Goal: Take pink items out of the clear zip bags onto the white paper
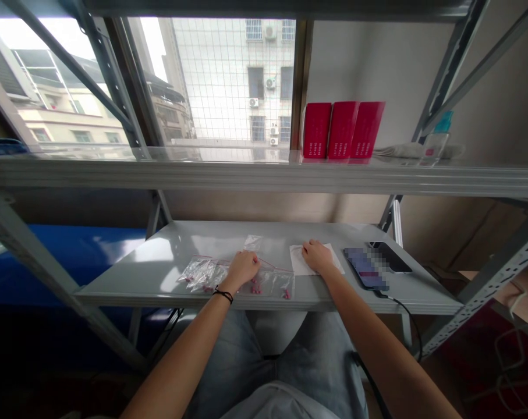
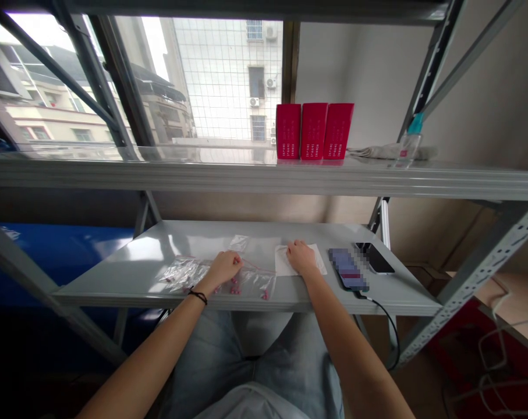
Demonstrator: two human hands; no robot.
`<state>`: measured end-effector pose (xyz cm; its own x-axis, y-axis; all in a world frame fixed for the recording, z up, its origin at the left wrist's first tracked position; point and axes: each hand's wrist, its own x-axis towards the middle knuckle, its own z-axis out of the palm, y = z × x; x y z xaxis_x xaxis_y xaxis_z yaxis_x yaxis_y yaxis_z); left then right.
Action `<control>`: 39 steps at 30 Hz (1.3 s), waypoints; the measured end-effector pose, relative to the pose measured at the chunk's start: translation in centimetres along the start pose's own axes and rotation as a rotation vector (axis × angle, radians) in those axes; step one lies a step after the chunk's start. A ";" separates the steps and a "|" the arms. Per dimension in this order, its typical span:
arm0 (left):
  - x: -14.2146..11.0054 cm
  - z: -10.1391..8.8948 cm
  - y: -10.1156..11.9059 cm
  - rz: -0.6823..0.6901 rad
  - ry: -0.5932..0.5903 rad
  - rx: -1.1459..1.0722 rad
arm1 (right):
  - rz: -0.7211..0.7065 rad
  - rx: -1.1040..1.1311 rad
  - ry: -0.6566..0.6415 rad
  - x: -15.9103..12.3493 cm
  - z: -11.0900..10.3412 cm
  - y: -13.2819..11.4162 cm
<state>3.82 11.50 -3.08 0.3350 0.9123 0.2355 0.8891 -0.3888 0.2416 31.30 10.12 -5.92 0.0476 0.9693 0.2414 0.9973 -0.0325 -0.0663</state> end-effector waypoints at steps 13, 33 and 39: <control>-2.4 -3.0 -0.1 -0.003 0.228 -0.211 | -0.081 0.174 0.232 -0.9 -2.8 -1.0; -14.3 -6.0 -1.0 0.053 0.197 -0.829 | -0.546 0.340 0.053 -11.9 -3.3 -6.2; -16.8 -2.6 0.1 0.085 -0.025 -0.870 | -0.495 0.334 0.074 -11.9 -3.3 -6.9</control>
<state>-2.56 -4.20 -4.60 0.4052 0.8745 0.2667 0.3103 -0.4059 0.8596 24.03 -2.01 -5.18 -0.4022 0.8297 0.3870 0.8309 0.5084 -0.2263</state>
